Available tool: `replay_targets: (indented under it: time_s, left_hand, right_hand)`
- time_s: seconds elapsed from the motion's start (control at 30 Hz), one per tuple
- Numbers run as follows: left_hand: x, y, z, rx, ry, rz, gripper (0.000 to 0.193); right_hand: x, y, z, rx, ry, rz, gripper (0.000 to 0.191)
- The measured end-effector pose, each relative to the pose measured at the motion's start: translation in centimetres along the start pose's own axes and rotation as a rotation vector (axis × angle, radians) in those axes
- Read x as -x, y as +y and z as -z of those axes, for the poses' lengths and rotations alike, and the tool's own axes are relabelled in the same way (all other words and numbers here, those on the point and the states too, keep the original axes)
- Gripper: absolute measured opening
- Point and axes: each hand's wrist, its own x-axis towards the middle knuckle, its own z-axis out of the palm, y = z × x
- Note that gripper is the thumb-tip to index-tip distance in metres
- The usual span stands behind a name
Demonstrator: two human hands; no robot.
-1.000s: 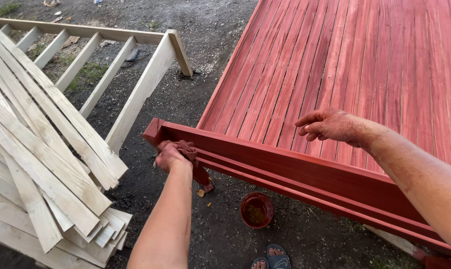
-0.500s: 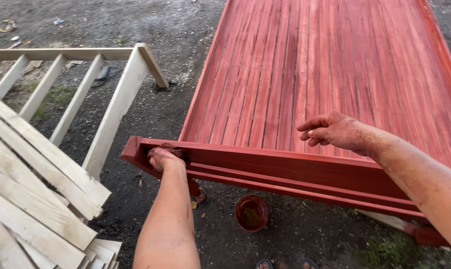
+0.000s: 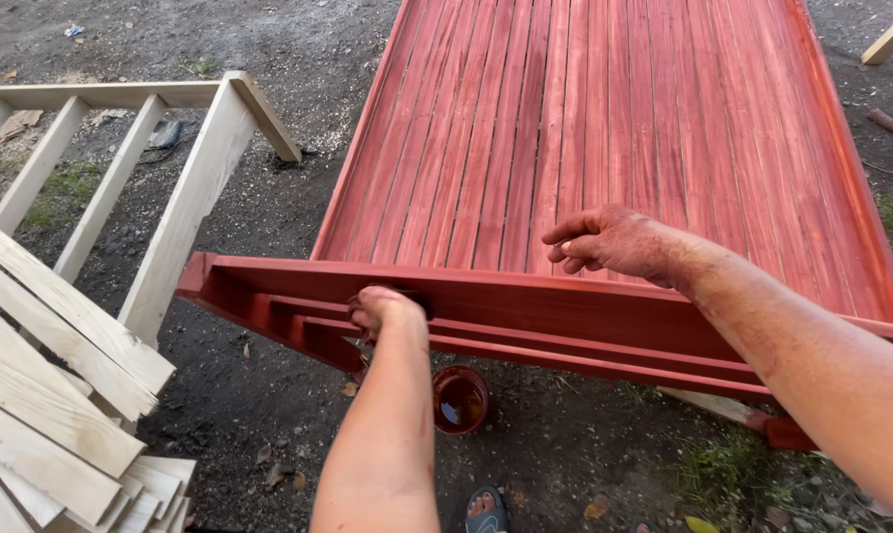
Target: The person applies red wood stain to a slatted wooden bench frame using a cloth, wiping the rails, legs and edges, dipping the cloth into a bowl of stain on the ground, and working around the furniture piece by hand.
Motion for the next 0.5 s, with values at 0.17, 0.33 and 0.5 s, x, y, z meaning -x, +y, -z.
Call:
replay_targets:
  time_s: [0.17,0.33,0.5]
  left_hand:
    - [3.2,6.7,4.6,0.062,0.114,-0.02,0.019]
    - [4.9,15.8,9.7,0.108,0.155,-0.017,0.023]
    - [10.0,25.5,17.0,1.64,-0.183,0.437,0.033]
  right_hand:
    - [2.1,4.9,4.1,-0.024,0.017,0.013,0.043]
    - [5.2,11.0,8.7,-0.058,0.077,-0.029,0.04]
    - [8.3,17.5,13.8,-0.103,0.118,-0.01,0.04]
